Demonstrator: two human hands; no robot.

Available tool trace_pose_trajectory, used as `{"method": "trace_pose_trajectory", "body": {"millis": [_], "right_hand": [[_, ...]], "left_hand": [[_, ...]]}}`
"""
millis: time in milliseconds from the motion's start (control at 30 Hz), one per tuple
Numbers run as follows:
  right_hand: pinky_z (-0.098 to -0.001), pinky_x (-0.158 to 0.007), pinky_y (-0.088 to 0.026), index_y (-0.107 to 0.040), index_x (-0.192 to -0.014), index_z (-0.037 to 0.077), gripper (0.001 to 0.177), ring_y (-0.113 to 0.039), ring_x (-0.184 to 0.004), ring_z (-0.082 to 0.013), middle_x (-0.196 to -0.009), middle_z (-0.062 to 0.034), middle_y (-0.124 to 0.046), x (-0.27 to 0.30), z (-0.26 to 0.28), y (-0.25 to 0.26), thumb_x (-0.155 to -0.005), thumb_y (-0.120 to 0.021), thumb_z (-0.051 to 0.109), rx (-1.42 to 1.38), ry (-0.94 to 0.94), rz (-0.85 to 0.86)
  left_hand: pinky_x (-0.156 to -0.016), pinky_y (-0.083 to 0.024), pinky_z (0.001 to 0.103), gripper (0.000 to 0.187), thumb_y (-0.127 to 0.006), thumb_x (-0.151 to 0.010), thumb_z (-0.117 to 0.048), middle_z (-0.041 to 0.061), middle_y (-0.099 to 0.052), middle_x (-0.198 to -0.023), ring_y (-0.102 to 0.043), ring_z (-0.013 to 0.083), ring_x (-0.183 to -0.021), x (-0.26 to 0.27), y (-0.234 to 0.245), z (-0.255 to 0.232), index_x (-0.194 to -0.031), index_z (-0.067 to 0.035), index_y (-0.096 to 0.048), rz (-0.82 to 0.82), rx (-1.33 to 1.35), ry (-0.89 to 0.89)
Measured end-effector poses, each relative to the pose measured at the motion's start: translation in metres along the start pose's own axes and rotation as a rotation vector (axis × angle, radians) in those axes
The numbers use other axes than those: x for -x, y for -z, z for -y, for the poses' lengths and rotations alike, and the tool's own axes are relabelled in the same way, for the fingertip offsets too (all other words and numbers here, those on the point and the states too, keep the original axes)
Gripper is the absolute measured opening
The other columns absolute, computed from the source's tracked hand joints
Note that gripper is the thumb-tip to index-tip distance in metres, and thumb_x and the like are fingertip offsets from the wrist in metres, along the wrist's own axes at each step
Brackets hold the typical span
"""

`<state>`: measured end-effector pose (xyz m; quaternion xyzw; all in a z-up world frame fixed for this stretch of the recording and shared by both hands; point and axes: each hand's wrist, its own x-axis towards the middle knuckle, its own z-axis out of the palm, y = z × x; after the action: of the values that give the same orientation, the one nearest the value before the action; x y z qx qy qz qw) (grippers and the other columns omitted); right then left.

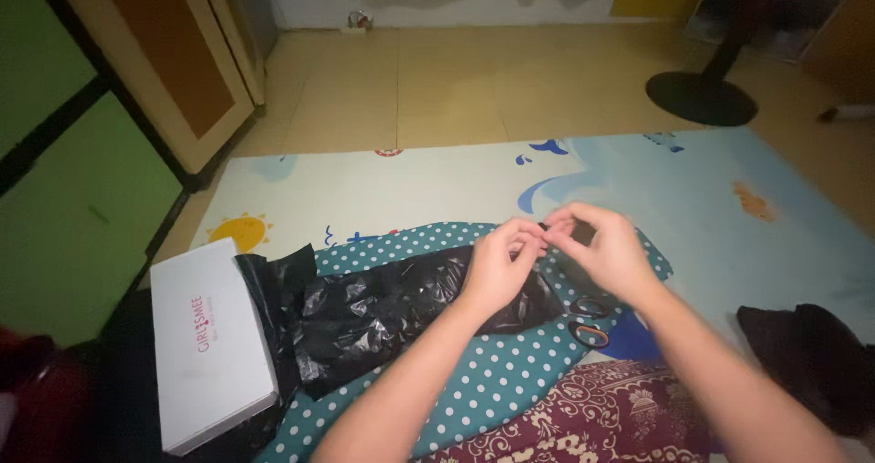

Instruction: The person wraps a black item in a black plastic bag. They fold the bag around the item, then repeatedly cut pieces of clear tape and apply them to seal the bag. The person uses scissors to cut the tape and their hands to smooth and press the tape onto the bag.

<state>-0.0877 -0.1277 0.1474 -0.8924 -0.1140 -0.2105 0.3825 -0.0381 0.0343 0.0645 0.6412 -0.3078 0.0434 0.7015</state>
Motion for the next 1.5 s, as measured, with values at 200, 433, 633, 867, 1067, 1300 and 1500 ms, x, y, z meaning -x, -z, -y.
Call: {"method": "trace_pose_trajectory", "body": {"millis": [200,433,633,867,1067,1300,1500], "right_hand": [[-0.0341,-0.075,-0.054,-0.073,-0.089,0.002,0.012,-0.07,-0.079,-0.0239,-0.085,-0.0097,-0.073,0.019,-0.002,-0.01,-0.081,-0.079,0.007,0.184,0.16,-0.142],[-0.0277,-0.077,-0.056,-0.072,-0.095,0.001,0.012,-0.074,-0.082,-0.0144,-0.093,-0.0069,-0.076,0.027,-0.014,-0.008,-0.086,-0.076,0.007,-0.011,-0.01,-0.188],[-0.0271,-0.077,-0.055,-0.074,-0.101,0.0,0.015,-0.07,-0.082,-0.0142,-0.095,-0.0082,-0.076,0.034,-0.026,-0.013,-0.088,-0.076,0.005,0.049,-0.028,-0.283],[-0.0234,-0.085,-0.053,-0.071,-0.116,-0.002,0.018,-0.066,-0.096,-0.0108,-0.105,-0.0066,-0.068,0.035,-0.05,0.036,-0.1,-0.067,0.005,-0.251,-0.084,-0.323],[-0.0239,-0.084,-0.052,-0.069,-0.122,-0.002,0.025,-0.066,-0.093,-0.0105,-0.101,-0.0061,-0.071,0.028,-0.053,0.031,-0.098,-0.067,0.007,-0.45,-0.252,-0.184],[-0.0247,-0.086,-0.054,-0.068,-0.122,-0.003,0.031,-0.068,-0.094,-0.0117,-0.1,-0.0049,-0.07,0.011,-0.013,-0.018,-0.092,-0.068,0.003,-0.62,-0.18,0.09],[-0.028,-0.082,-0.059,-0.068,-0.119,-0.004,0.029,-0.071,-0.088,-0.015,-0.096,-0.0076,-0.072,0.01,0.048,-0.099,-0.09,-0.068,0.0,-0.761,-0.21,0.373]], "left_hand": [[-0.089,-0.059,0.03,0.045,-0.046,-0.092,0.007,0.02,-0.073,-0.118,-0.076,0.0217,-0.099,-0.011,0.002,0.05,-0.136,0.004,-0.055,-0.004,0.259,0.179],[-0.086,-0.057,0.034,0.047,-0.052,-0.096,-0.002,0.015,-0.064,-0.136,-0.067,0.0217,-0.114,-0.028,0.013,0.083,-0.144,-0.003,-0.052,-0.066,0.146,0.391],[-0.094,-0.055,0.033,0.043,-0.062,-0.09,-0.006,0.016,-0.073,-0.121,-0.071,0.0238,-0.111,-0.025,0.016,0.087,-0.133,-0.006,-0.061,-0.052,-0.199,0.273],[-0.095,-0.053,0.038,0.034,-0.064,-0.089,-0.009,0.016,-0.071,-0.118,-0.069,0.0312,-0.108,0.004,0.017,0.033,-0.123,-0.01,-0.07,0.03,-0.42,0.141],[-0.102,-0.051,0.039,0.034,-0.06,-0.095,-0.005,0.016,-0.07,-0.124,-0.067,0.0309,-0.117,0.008,0.039,-0.033,-0.128,-0.007,-0.064,0.008,-0.325,-0.193],[-0.099,-0.052,0.035,0.025,-0.059,-0.098,-0.006,0.01,-0.073,-0.119,-0.07,0.0232,-0.116,0.064,0.199,-0.101,-0.123,-0.004,-0.063,-0.34,-0.56,-0.091],[-0.096,-0.047,0.043,0.032,-0.078,-0.076,-0.012,0.013,-0.071,-0.113,-0.065,0.0311,-0.11,0.156,0.235,-0.125,-0.106,-0.008,-0.068,-0.11,-0.998,0.037]]}}
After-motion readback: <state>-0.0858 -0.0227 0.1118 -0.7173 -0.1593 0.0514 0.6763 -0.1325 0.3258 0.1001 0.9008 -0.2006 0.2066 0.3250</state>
